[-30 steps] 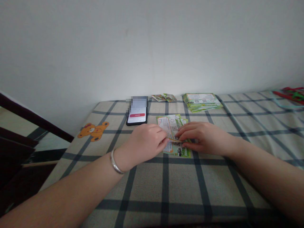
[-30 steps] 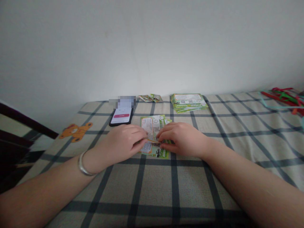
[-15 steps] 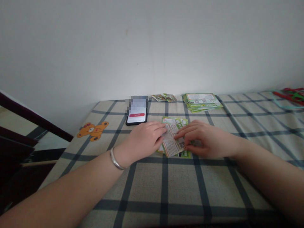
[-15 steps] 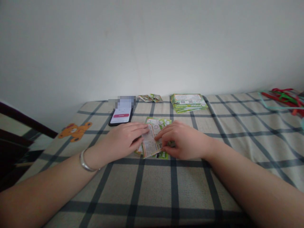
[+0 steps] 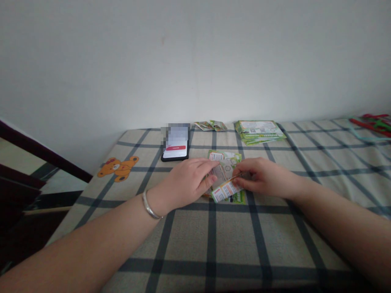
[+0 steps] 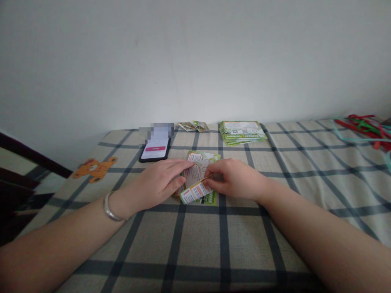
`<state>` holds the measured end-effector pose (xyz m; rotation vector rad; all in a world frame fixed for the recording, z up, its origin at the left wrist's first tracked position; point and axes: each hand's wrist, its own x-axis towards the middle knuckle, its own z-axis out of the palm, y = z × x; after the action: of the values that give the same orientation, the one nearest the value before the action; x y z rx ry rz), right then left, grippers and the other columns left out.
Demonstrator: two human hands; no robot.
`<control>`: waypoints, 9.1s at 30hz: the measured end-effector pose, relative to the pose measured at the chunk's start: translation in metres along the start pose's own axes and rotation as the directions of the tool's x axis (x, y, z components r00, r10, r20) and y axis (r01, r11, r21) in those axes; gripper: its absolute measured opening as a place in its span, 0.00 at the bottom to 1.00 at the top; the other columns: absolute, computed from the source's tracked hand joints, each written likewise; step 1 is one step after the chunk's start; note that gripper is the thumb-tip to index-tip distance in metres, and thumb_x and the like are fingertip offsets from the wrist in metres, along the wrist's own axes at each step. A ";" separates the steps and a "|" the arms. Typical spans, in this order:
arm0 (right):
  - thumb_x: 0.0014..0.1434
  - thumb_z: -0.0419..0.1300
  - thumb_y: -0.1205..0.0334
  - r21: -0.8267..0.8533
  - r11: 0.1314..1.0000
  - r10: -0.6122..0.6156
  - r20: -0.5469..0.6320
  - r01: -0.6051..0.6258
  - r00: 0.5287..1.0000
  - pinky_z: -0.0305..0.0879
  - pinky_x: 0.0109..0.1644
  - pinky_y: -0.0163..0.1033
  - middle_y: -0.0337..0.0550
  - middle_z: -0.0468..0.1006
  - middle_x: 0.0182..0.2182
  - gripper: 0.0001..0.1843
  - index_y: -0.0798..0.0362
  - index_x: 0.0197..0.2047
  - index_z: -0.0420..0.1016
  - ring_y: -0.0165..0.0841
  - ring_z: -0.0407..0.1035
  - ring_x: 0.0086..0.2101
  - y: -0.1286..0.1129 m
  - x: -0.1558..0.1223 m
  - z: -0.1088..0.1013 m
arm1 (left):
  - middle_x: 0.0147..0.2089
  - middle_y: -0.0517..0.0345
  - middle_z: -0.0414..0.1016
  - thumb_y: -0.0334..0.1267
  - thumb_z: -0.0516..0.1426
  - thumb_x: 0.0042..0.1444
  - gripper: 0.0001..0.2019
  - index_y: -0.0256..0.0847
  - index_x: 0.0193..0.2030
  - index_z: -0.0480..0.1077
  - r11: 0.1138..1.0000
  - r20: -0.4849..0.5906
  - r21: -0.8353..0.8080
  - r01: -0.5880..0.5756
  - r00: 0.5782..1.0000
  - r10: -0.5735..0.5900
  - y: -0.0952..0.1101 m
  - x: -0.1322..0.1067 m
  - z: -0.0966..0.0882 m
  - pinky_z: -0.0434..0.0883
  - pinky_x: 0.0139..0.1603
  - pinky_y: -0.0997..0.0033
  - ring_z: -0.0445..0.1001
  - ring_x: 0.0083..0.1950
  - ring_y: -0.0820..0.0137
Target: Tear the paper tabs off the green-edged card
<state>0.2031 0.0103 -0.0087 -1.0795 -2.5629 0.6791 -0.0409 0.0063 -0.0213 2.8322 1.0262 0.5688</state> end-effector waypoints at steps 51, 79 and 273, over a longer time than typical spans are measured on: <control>0.59 0.60 0.52 -0.436 0.896 -0.061 -0.310 -0.085 0.949 0.63 0.51 0.49 0.48 0.77 0.45 0.17 0.51 0.48 0.77 0.42 0.69 0.44 0.016 0.019 0.021 | 0.49 0.47 0.69 0.35 0.53 0.59 0.10 0.35 0.46 0.66 0.963 -0.106 0.163 0.215 0.974 -0.200 0.001 -0.001 0.013 0.66 0.58 0.53 0.66 0.54 0.59; 0.55 0.62 0.53 -0.388 0.920 -0.107 -0.376 -0.051 0.920 0.57 0.61 0.57 0.57 0.66 0.56 0.17 0.55 0.43 0.72 0.49 0.57 0.59 0.024 0.024 0.031 | 0.51 0.48 0.67 0.38 0.59 0.57 0.11 0.37 0.42 0.64 0.968 -0.096 0.033 0.247 0.965 -0.243 -0.003 -0.001 0.014 0.64 0.59 0.53 0.64 0.57 0.59; 0.64 0.55 0.63 -0.339 0.870 -0.404 -0.071 0.358 0.912 0.66 0.48 0.42 0.40 0.78 0.45 0.12 0.47 0.47 0.78 0.34 0.71 0.43 0.003 0.016 0.026 | 0.45 0.51 0.71 0.35 0.55 0.60 0.09 0.37 0.46 0.72 0.986 0.170 0.153 0.061 0.981 -0.087 -0.007 0.002 -0.009 0.70 0.51 0.61 0.71 0.48 0.64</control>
<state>0.1827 0.0158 -0.0317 -0.6321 -2.7009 0.0838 -0.0472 0.0124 -0.0142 2.8886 1.1793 0.2383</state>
